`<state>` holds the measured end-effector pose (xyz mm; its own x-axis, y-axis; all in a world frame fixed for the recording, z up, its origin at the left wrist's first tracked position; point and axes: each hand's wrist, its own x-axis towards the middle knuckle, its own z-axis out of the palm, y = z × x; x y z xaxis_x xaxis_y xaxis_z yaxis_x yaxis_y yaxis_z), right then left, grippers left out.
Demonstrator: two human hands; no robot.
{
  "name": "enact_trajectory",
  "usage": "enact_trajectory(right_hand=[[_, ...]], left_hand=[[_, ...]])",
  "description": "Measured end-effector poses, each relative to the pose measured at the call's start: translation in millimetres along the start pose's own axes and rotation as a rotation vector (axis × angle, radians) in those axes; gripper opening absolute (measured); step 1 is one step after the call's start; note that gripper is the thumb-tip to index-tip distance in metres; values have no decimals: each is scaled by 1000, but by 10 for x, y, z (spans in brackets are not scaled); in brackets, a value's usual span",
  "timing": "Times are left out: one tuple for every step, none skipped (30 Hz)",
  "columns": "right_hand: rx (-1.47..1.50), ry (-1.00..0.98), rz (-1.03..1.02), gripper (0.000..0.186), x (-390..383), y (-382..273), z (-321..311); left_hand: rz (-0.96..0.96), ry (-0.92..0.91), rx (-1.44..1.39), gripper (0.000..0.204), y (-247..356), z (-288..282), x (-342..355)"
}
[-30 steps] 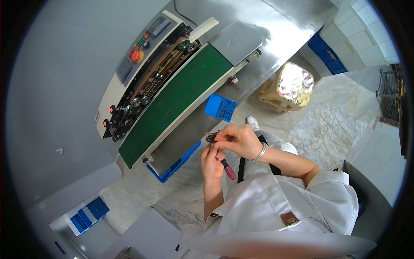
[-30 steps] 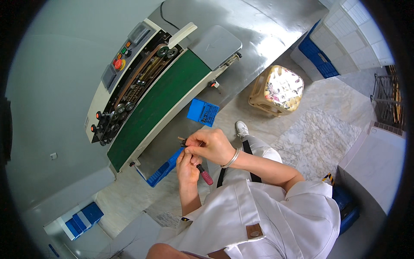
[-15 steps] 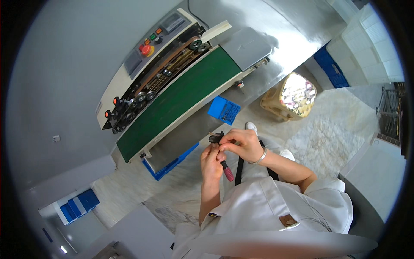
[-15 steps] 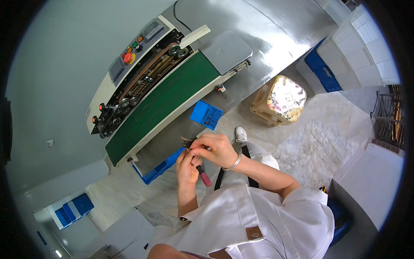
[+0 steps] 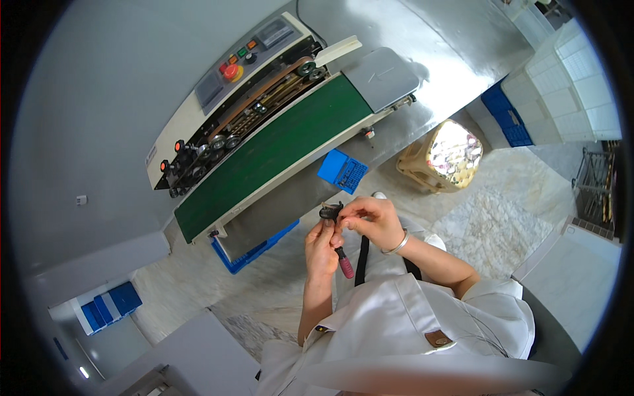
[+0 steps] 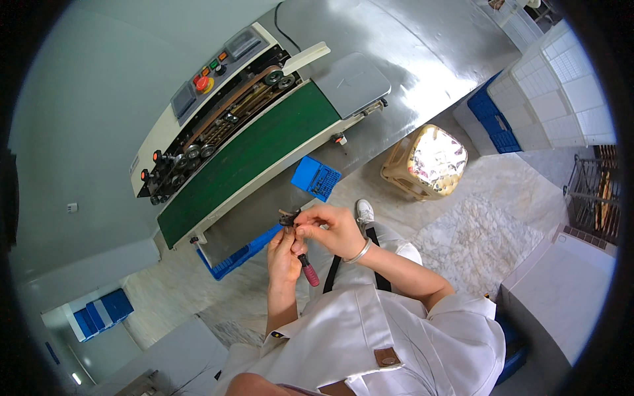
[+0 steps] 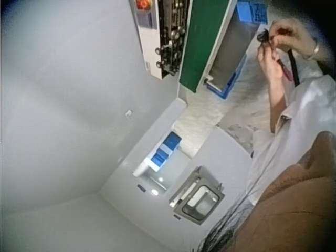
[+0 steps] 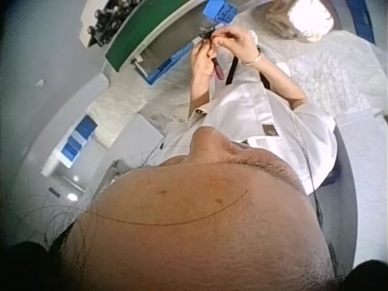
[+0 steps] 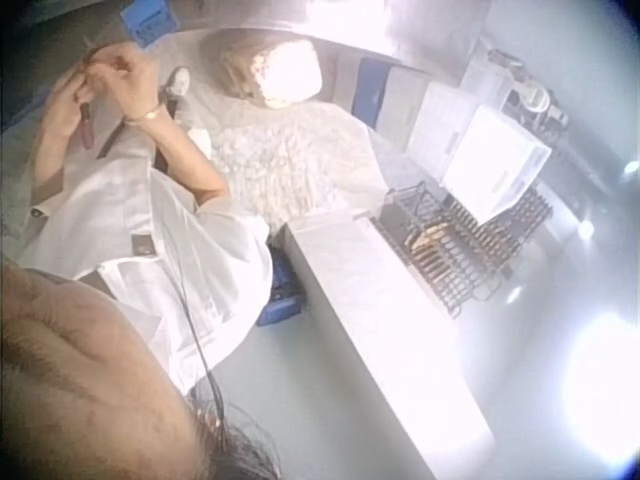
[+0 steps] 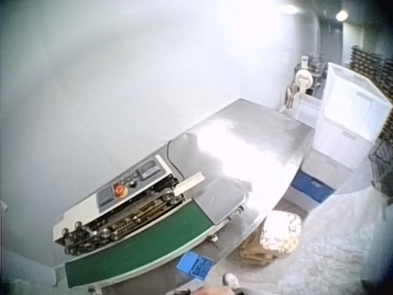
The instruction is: Using a screwdriver to repair or adjust a small conveyor belt machine in a pastry shop.
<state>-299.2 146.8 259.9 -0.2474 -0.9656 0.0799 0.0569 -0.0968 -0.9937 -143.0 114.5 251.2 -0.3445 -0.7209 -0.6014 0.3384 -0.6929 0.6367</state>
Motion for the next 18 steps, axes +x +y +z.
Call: enact_trajectory(right_hand=[[275, 3, 163, 16, -6, 7, -1], [550, 7, 327, 17, -11, 17, -4], [548, 5, 327, 17, -12, 43, -19], [677, -9, 372, 17, -10, 79, -42], [805, -24, 416, 18, -11, 104, -57], [801, -25, 416, 18, -20, 118, -66], [911, -22, 454, 18, -31, 127, -75], [1021, -18, 491, 17, -41, 130, -86], [1016, -18, 492, 17, -49, 126, -92], [1046, 1, 529, 16, -53, 121, -91], [1076, 20, 566, 15, -59, 117, -93], [1072, 21, 565, 15, -69, 135, -96], [1108, 14, 569, 16, -80, 176, -96], [1145, 7, 572, 17, -87, 194, -99], [1142, 5, 574, 17, -88, 188, -97], [1144, 1, 576, 17, -87, 181, -95], [1145, -3, 579, 18, -84, 175, -97], [1143, -4, 579, 18, -96, 180, -102]], left_hand=[[-6, 11, -1, 18, 3, 10, -5], [-5, 11, -4, 18, 3, 13, -6], [-15, 25, 1, 17, 1, 15, -5], [-26, 39, 4, 17, -1, 15, -6], [-26, 38, 1, 17, -4, 9, -8], [-18, 34, -4, 16, -10, -2, -12], [-11, 29, -9, 16, -16, -10, -16], [-11, 27, -14, 16, -18, -14, -22], [-10, 37, -7, 15, -20, -15, -30], [-8, 47, -1, 15, -23, -16, -35], [-8, 45, -5, 15, -27, -17, -39], [-8, 45, -4, 15, -26, -14, -40], [-8, 45, -2, 15, -25, -9, -41], [-8, 43, -5, 15, -22, 2, -43], [-10, 38, -9, 15, -17, 8, -49], [-12, 33, -12, 14, -15, 13, -52], [-11, 33, -14, 14, -17, 16, -49], [-8, 31, -13, 14, -24, 17, -53]])
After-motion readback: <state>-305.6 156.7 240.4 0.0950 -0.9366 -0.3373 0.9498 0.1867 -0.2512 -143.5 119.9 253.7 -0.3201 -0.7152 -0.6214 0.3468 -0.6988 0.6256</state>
